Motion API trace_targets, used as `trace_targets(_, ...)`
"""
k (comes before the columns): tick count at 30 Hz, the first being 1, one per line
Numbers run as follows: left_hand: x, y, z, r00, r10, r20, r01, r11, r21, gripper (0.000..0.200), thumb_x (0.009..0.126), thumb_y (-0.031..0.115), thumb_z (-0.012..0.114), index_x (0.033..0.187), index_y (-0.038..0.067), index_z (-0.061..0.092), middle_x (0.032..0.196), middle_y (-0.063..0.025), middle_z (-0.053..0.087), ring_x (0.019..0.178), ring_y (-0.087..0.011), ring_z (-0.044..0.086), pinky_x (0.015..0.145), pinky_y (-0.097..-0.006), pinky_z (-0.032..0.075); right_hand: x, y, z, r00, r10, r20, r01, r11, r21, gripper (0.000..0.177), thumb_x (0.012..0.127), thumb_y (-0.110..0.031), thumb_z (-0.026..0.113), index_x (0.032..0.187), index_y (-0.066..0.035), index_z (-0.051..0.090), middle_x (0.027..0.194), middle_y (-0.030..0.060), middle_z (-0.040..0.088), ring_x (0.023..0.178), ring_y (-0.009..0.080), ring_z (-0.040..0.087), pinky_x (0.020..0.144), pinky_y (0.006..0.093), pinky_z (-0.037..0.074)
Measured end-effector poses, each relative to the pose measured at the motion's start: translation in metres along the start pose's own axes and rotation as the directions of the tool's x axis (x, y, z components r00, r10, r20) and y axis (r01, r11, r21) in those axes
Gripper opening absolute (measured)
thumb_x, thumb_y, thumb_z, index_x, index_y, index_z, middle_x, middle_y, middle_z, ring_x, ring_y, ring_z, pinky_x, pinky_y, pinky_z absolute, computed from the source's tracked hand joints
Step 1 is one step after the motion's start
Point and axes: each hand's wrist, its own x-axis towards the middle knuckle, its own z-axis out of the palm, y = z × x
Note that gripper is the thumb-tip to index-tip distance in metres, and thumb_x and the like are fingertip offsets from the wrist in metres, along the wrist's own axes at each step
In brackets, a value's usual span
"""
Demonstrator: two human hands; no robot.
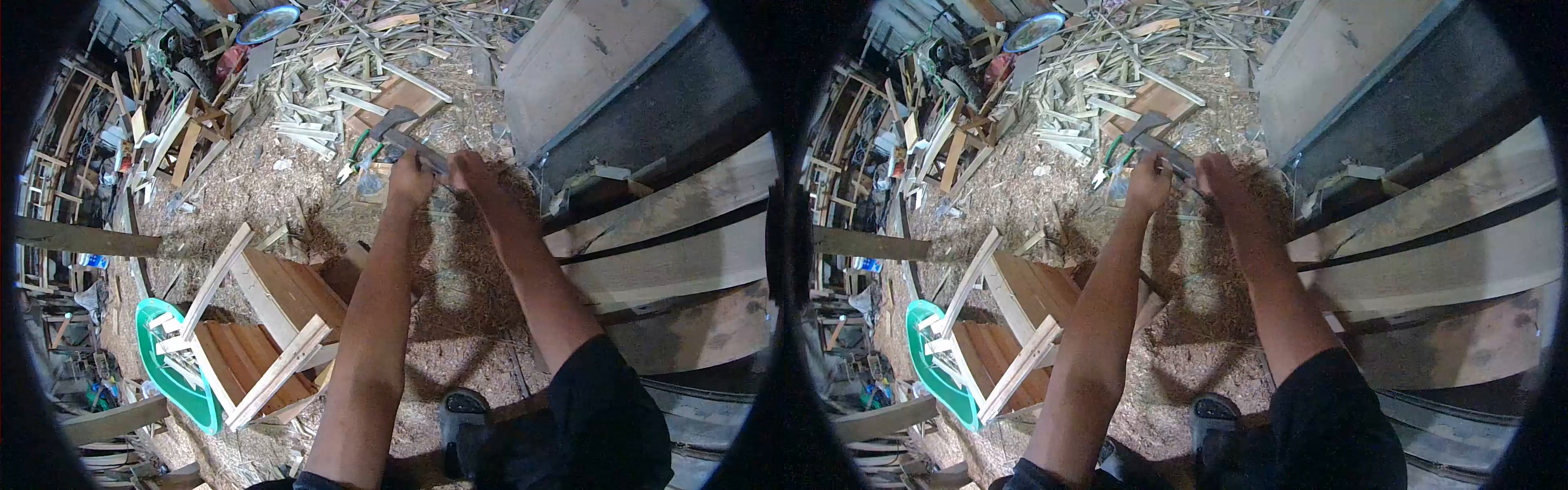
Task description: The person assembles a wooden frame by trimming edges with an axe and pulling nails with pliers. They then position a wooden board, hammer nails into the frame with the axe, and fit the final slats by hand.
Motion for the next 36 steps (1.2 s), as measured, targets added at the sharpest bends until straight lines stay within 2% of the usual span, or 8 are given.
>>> trace_targets(7, -0.015, 0.006, -0.028, 0.775, -0.521, -0.358, 0.419, 0.847, -0.327, 0.037, 0.09, 0.031, 0.065, 0.102, -0.004, 0.062, 0.09, -0.0187, 0.068, 0.083, -0.0327, 0.065, 0.081, -0.0408, 0.051, 0.047, -0.095, -0.044, 0.917, 0.123, 0.38, 0.001, 0.951, -0.311, 0.062, 0.075, -0.056, 0.074, 0.084, 0.005, 0.069, 0.071, 0.0209, 0.064, 0.068, 0.0318, 0.064, 0.062, 0.0424, 0.049)
trace_targets(8, -0.021, 0.007, -0.04, 0.702, -0.71, -0.061, 0.572, 0.612, -0.546, 0.042, 0.091, 0.04, 0.063, 0.099, -0.001, 0.062, 0.087, -0.014, 0.067, 0.081, -0.0311, 0.065, 0.077, -0.0416, 0.051, 0.044, -0.099, -0.048, 0.92, 0.09, 0.381, 0.04, 0.947, -0.32, 0.056, 0.08, -0.051, 0.073, 0.082, 0.006, 0.07, 0.062, 0.0155, 0.061, 0.057, 0.0256, 0.06, 0.053, 0.0374, 0.045)
trace_targets(11, -0.025, 0.01, -0.05, 0.692, -0.66, 0.293, 0.531, 0.189, -0.826, 0.044, 0.092, 0.044, 0.06, 0.107, 0.003, 0.06, 0.08, -0.0086, 0.062, 0.073, -0.0255, 0.062, 0.068, -0.0422, 0.051, 0.003, -0.189, -0.104, 0.897, 0.137, 0.421, -0.225, 0.96, 0.167, 0.064, 0.076, -0.059, 0.073, 0.094, 0.003, 0.071, 0.072, 0.0115, 0.067, 0.067, 0.0239, 0.063, 0.066, 0.0342, 0.05)
trace_targets(15, -0.023, 0.066, -0.062, 0.828, -0.548, 0.119, 0.134, -0.012, -0.991, 0.035, 0.094, 0.037, 0.058, 0.106, 0.004, 0.054, 0.072, -0.0021, 0.05, 0.059, -0.0166, 0.05, 0.054, -0.0358, 0.048, -0.025, -0.238, -0.12, 0.872, 0.02, 0.489, -0.178, 0.944, 0.279, 0.052, 0.085, -0.051, 0.069, 0.09, 0.0, 0.07, 0.074, 0.0052, 0.065, 0.068, 0.0146, 0.059, 0.064, 0.03, 0.047)
trace_targets(18, -0.044, 0.098, -0.103, 0.908, -0.415, -0.046, 0.009, 0.129, -0.992, 0.016, 0.092, 0.015, 0.058, 0.1, 0.003, 0.051, 0.074, -0.0038, 0.052, 0.056, -0.0155, 0.05, 0.053, -0.0309, 0.047, -0.037, -0.281, -0.132, 0.883, 0.2, 0.425, -0.307, 0.93, 0.2, 0.046, 0.095, -0.049, 0.058, 0.096, -0.003, 0.067, 0.069, 0.0008, 0.059, 0.061, 0.0089, 0.052, 0.059, 0.0283, 0.043)
trace_targets(21, -0.077, 0.135, -0.173, 0.969, -0.211, -0.125, -0.06, 0.293, -0.954, 0.014, 0.089, 0.009, 0.062, 0.097, 0.003, 0.052, 0.068, -0.0029, 0.05, 0.053, -0.0134, 0.049, 0.05, -0.0302, 0.045, -0.037, -0.332, -0.133, 0.869, 0.345, 0.353, -0.462, 0.317, 0.828, 0.052, 0.098, -0.056, 0.046, 0.102, -0.007, 0.06, 0.059, -0.0045, 0.041, 0.052, 0.009, 0.038, 0.055, 0.0271, 0.036)
trace_targets(25, -0.153, 0.137, -0.261, 0.984, -0.014, -0.178, -0.107, 0.75, -0.653, 0.017, 0.09, 0.016, 0.065, 0.081, 0.007, 0.054, 0.061, -0.0017, 0.05, 0.05, -0.0118, 0.047, 0.049, -0.0278, 0.039, -0.039, -0.402, -0.124, 0.916, 0.077, 0.393, -0.385, -0.104, 0.917, 0.036, 0.098, -0.034, 0.043, 0.11, -0.002, 0.053, 0.069, -0.0041, 0.035, 0.058, 0.0088, 0.035, 0.058, 0.0287, 0.035)
trace_targets(36, -0.341, 0.1, -0.365, 0.905, -0.229, -0.358, -0.015, 0.825, -0.565, 0.019, 0.088, 0.013, 0.071, 0.086, 0.003, 0.055, 0.063, 0.0012, 0.055, 0.05, -0.0076, 0.05, 0.045, -0.0256, 0.039, -0.082, -0.617, -0.067, 0.878, -0.026, 0.478, -0.475, 0.074, 0.877, 0.036, 0.103, -0.006, 0.027, 0.134, 0.011, 0.034, 0.122, 0.0248, 0.057, 0.116, 0.0338, 0.059, 0.104, 0.0431, 0.049)
